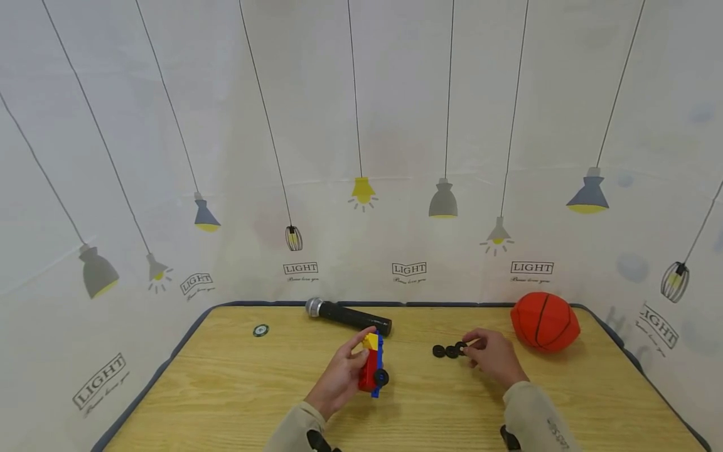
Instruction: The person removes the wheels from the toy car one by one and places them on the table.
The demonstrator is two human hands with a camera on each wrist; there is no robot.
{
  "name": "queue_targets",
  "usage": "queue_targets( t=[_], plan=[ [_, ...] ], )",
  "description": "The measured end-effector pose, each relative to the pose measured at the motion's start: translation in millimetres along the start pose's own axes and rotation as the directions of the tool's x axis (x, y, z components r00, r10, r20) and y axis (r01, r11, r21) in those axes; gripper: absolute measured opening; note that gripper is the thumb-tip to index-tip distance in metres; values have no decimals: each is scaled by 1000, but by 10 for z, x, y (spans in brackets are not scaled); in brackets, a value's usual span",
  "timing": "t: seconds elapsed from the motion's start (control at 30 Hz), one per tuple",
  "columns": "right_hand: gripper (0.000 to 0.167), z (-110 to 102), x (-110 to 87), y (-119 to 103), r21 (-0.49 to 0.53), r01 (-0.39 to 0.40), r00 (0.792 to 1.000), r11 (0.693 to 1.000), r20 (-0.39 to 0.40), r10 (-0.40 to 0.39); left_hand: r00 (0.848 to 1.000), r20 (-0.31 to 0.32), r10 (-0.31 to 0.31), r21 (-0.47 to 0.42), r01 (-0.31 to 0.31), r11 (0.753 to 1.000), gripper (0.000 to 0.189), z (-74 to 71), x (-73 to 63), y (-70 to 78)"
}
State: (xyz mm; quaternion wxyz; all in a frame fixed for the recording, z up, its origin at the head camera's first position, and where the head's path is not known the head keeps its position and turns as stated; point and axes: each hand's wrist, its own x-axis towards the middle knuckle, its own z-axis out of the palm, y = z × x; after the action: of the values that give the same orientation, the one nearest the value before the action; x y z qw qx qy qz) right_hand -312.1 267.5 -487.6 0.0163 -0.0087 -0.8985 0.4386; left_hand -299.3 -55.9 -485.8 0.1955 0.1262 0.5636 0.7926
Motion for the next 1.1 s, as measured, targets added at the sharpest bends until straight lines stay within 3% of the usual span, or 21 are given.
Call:
queue_targets(
  t=[0.33, 0.63, 1.1],
  plan=[
    [25, -12, 84, 157, -22, -126, 992, 992, -2, 126, 1000, -2, -15, 8, 15, 1000, 49, -19, -3, -20],
    [16, 6, 148, 136, -140, -95, 995, 986, -38, 91, 1000, -20, -18, 12, 19, 1000, 45, 13, 11, -11],
    [12, 9, 195, 90, -194, -103, 995, 976, -28, 100, 1000, 3, -30, 38, 30, 999, 46, -14, 29, -1]
  ],
)
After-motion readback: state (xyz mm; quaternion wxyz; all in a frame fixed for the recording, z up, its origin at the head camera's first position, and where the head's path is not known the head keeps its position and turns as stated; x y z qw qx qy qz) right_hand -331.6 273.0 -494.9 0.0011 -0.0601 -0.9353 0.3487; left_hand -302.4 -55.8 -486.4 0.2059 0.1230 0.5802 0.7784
